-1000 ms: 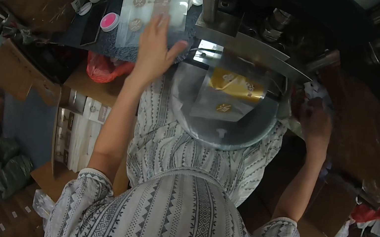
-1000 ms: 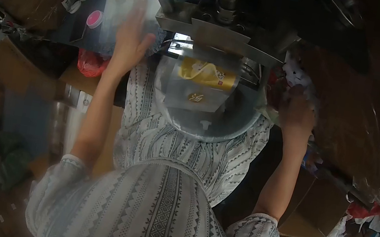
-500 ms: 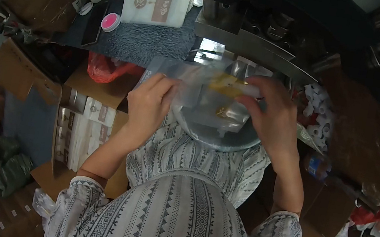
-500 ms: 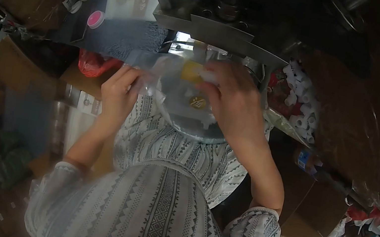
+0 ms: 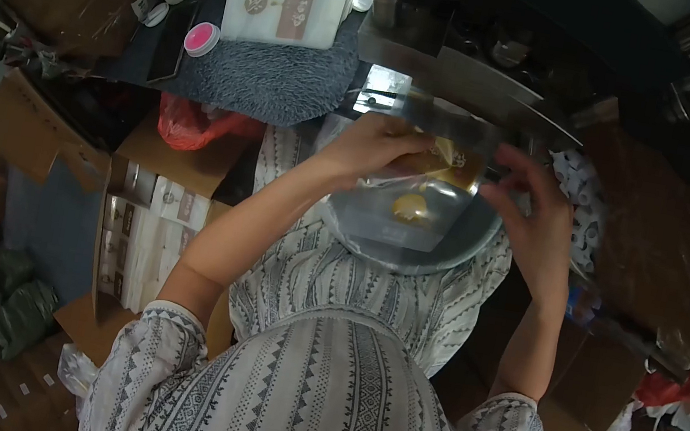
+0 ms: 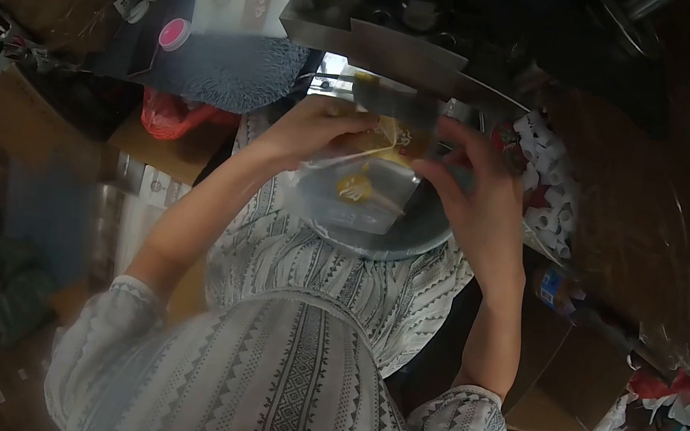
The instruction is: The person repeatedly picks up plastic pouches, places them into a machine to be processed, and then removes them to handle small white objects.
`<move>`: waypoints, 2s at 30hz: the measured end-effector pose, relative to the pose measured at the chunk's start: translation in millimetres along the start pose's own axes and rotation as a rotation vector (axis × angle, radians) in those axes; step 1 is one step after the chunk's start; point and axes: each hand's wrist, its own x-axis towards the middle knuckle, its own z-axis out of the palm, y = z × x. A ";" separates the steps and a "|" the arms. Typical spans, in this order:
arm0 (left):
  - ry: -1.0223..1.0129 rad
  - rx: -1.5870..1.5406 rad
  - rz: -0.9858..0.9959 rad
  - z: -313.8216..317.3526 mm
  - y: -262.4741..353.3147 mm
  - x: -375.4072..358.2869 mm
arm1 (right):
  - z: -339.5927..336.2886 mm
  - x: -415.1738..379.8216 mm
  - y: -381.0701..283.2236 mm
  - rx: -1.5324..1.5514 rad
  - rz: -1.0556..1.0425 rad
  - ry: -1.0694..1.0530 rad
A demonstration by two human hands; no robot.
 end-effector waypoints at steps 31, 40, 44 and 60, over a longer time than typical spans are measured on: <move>0.695 1.357 0.648 -86.9 -55.5 -40.2 | -29.7 -14.0 46.7 -0.175 0.330 0.281; 0.871 0.987 0.639 -51.2 -19.7 -87.4 | 19.5 7.1 -26.4 0.165 -0.092 -0.024; 0.636 0.916 0.740 -28.3 -13.1 -95.2 | 31.2 13.9 -28.3 0.014 -0.404 -0.045; 0.051 -0.109 -0.005 0.5 -9.8 -10.9 | -17.4 -1.9 64.9 -0.602 0.296 0.047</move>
